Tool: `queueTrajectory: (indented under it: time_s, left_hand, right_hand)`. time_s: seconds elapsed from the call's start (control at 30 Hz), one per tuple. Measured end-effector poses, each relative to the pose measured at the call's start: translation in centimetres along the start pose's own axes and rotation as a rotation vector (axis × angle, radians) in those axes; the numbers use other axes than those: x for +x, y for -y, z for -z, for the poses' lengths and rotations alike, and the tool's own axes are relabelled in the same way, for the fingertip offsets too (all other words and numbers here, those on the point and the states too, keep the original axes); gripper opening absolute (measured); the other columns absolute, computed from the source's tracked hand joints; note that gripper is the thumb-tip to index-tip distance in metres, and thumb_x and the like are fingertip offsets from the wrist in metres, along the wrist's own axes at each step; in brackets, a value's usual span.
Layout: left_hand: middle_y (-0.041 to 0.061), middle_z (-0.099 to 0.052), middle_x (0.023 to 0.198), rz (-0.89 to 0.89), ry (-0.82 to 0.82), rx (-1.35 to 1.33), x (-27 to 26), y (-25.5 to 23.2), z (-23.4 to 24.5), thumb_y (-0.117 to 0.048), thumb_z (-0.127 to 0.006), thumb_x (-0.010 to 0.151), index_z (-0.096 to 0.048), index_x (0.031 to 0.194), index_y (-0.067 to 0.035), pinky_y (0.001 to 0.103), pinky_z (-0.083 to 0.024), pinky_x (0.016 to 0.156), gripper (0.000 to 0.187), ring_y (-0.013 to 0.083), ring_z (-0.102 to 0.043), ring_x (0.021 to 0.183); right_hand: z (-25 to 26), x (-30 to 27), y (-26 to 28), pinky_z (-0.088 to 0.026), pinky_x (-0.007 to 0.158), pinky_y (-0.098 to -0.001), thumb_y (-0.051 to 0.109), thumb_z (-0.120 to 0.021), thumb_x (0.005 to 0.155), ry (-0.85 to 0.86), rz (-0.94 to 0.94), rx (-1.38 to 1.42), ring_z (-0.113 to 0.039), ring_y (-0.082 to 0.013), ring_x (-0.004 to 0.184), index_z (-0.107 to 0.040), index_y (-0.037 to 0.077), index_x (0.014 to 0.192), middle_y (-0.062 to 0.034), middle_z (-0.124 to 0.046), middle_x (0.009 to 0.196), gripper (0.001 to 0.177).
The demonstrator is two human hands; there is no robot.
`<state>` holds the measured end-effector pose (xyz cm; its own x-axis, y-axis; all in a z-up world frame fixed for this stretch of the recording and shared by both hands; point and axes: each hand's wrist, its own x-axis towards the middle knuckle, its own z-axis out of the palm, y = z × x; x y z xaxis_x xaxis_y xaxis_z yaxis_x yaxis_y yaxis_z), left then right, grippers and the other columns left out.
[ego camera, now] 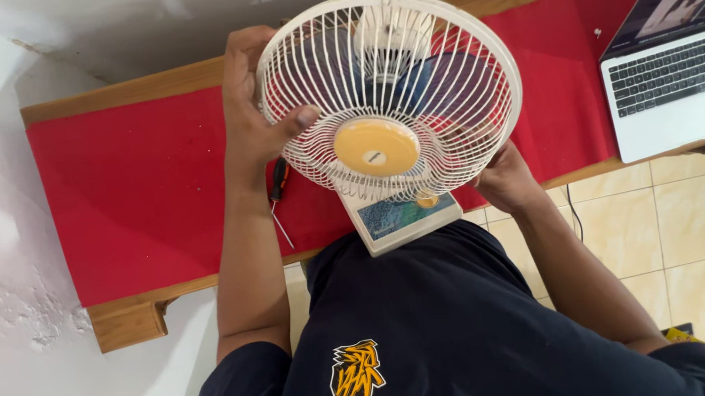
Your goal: The person assembles a small table fan by attaching the front grille to the base and securing it with a screw. They use a screwdriver to tighten the screw and repeatedly check the alignment of the grille.
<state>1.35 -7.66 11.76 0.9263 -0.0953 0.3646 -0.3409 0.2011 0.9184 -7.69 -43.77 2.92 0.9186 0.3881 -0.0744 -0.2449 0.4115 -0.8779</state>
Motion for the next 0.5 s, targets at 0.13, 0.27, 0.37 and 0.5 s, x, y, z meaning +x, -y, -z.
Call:
queueTrajectory:
  time_s: [0.13,0.27,0.37,0.5]
  left_hand:
    - [0.011,-0.066,0.129,0.023,-0.001,0.008,0.5,-1.0,-1.0,-0.049,-0.094,0.076,-0.049,0.135,-0.009,0.037,-0.063,0.109,0.085,0.0234,-0.069,0.120]
    - [0.011,-0.065,0.126,0.022,-0.003,0.016,1.1,-1.4,-1.7,-0.046,-0.094,0.078,-0.048,0.135,-0.009,0.038,-0.064,0.106,0.082,0.0236,-0.070,0.117]
    - [0.012,-0.065,0.130,-0.045,0.029,0.105,1.5,-1.5,-2.2,-0.043,-0.092,0.083,-0.048,0.138,-0.008,0.038,-0.059,0.113,0.078,0.0231,-0.067,0.125]
    - [0.013,-0.063,0.131,-0.027,0.041,0.108,1.3,-1.7,-2.9,-0.042,-0.092,0.085,-0.048,0.136,-0.006,0.038,-0.055,0.114,0.076,0.0228,-0.064,0.126]
  right_hand:
    - [0.0,1.1,4.2,-0.056,0.105,-0.0354,0.053,-0.078,0.088,0.020,0.007,-0.286,-0.065,-0.0158,0.122,-0.051,-0.001,0.142,-0.0075,-0.067,0.133,0.081]
    - [-2.4,2.8,10.8,-0.053,0.111,-0.0350,0.066,-0.083,0.082,-0.043,0.167,-0.589,-0.062,-0.0182,0.129,-0.041,-0.003,0.150,-0.0114,-0.061,0.138,0.106]
    - [-5.4,4.9,15.1,-0.050,0.118,-0.0352,0.070,-0.090,0.078,-0.017,0.371,-0.711,-0.059,-0.0209,0.137,-0.031,-0.002,0.156,-0.0132,-0.054,0.145,0.122]
    - [-8.3,7.6,17.8,-0.056,0.114,-0.0394,0.048,-0.099,0.070,0.075,0.563,-1.234,-0.067,-0.0286,0.131,-0.041,-0.003,0.152,-0.0213,-0.062,0.140,0.113]
